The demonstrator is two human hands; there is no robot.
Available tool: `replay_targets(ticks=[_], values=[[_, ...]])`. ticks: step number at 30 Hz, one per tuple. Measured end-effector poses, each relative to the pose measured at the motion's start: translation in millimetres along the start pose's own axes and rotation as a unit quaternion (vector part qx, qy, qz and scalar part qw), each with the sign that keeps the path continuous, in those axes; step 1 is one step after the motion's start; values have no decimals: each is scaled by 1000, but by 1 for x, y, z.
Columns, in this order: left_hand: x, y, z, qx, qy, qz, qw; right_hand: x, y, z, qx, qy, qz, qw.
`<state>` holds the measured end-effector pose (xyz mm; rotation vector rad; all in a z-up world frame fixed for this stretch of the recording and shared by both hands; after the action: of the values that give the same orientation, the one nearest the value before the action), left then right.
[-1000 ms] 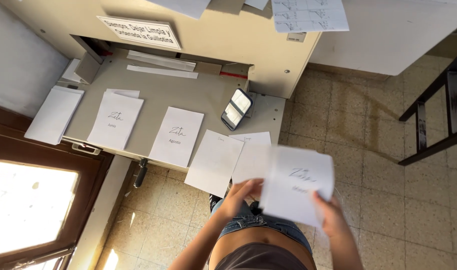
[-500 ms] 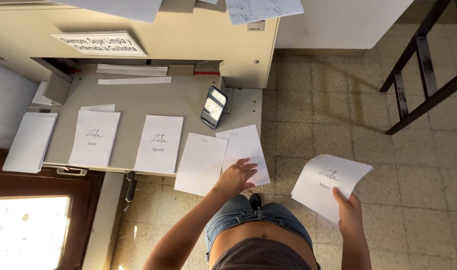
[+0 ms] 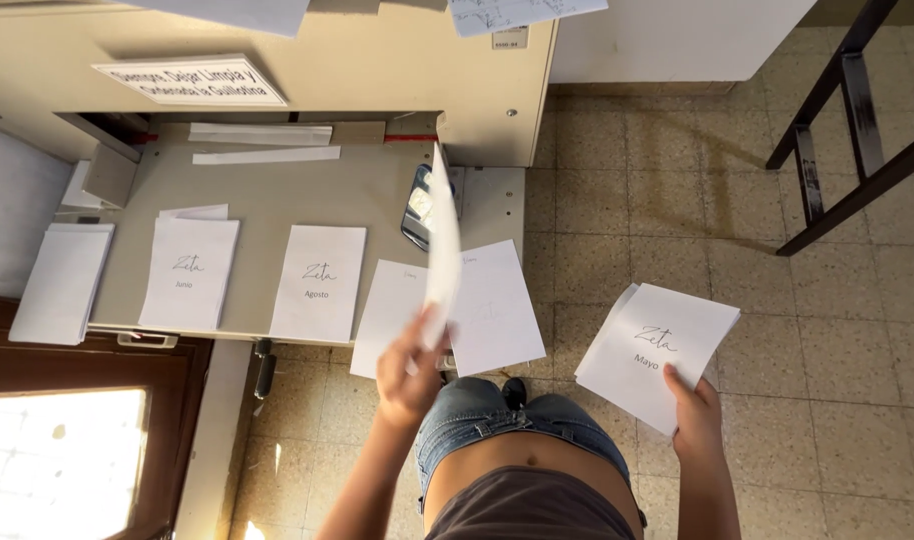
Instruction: Sorting and stacking printed papers into categorized piles on the bed of a paper cutting machine.
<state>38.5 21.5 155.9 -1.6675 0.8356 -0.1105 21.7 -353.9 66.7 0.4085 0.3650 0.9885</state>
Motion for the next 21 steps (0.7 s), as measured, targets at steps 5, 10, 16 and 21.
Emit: replay_targets(ticks=[5,10,16,21], values=[[12,40,-23,11,-6,296,955,1,-8,-4,1,-25,15,1000],[62,142,2,-54,-133,477,867,-1,-7,-2,-11,-38,21,999],[80,140,21,6,-176,525,833,-4,6,8,9,-24,-1,1000],[78,112,28,38,-164,563,809,-11,-2,-7,16,-32,-10,999]])
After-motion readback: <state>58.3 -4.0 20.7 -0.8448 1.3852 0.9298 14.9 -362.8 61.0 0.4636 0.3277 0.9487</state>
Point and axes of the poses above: each hand's wrist, its own y-axis away from the middle knuckle, its own x-axis out of the palm, z = x × y, the point moved 1 cm from there along -y, towards the middle knuckle, and after that the axes turned 7 degrees about -x, right-handed, at the moved point
